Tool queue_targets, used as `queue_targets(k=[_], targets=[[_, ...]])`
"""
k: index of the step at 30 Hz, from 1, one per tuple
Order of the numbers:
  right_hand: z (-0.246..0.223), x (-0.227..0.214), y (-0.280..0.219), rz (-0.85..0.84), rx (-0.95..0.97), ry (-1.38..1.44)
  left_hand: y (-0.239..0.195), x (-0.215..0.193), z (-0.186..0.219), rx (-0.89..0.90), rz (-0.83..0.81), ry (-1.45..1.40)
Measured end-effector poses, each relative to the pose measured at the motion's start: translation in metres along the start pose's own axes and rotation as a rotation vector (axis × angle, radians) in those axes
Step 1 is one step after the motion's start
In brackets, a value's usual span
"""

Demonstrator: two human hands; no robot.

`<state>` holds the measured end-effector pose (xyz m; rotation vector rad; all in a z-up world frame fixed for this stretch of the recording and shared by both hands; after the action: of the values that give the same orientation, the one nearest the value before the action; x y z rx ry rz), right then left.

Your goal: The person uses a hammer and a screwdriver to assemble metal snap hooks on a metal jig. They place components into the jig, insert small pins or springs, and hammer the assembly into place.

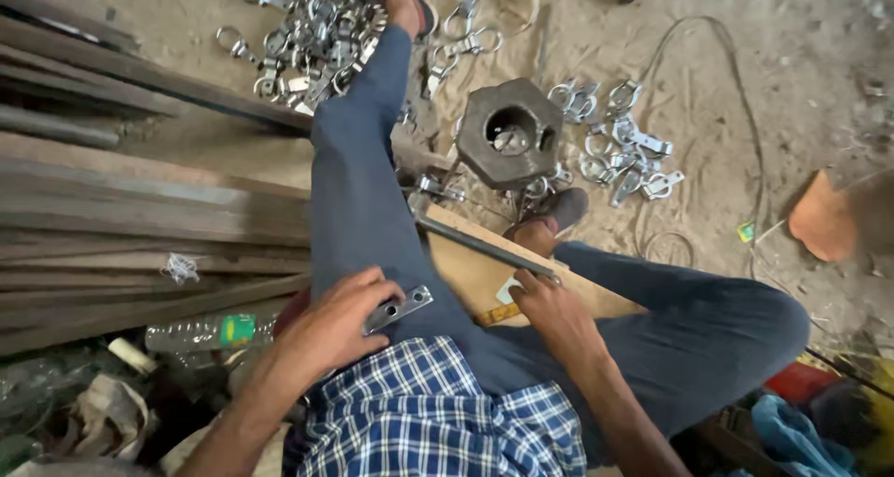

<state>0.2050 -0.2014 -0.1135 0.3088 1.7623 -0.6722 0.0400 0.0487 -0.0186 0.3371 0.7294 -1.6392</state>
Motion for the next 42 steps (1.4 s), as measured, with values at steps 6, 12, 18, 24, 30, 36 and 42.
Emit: queue_targets(k=[6,12,18,24,30,36,42], targets=[[0.003,-0.003,0.004,0.076,-0.084,0.011,-0.006,-0.012,0.002,-0.014,0.255,0.135],[0.004,-0.009,0.013,-0.092,-0.009,0.114,0.0,-0.028,-0.003,-0.189,0.185,0.121],[0.009,-0.02,0.015,-0.192,-0.006,0.26,0.004,-0.03,-0.011,-0.239,0.074,0.037],[0.017,-0.018,0.013,-0.202,0.127,0.502,0.01,-0.03,-0.015,-0.18,0.059,0.006],[0.016,-0.006,0.012,-0.196,0.203,0.543,0.015,-0.037,-0.008,-0.128,0.057,-0.003],[0.023,-0.002,0.016,-0.181,0.165,0.62,0.049,-0.058,-0.021,-0.175,0.156,-0.226],[0.037,0.002,0.029,-0.116,0.375,0.894,0.199,-0.064,-0.053,0.298,0.279,-0.238]])
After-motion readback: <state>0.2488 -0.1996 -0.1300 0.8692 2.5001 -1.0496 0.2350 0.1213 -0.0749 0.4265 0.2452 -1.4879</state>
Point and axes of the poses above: each hand's wrist, its own y-axis towards the middle knuckle, its own x-axis out of the palm, z = x × y, the point moved 3 cm from there along y, towards the middle knuckle, and after that the axes turned 13 degrees about x, right-handed, at the moved point
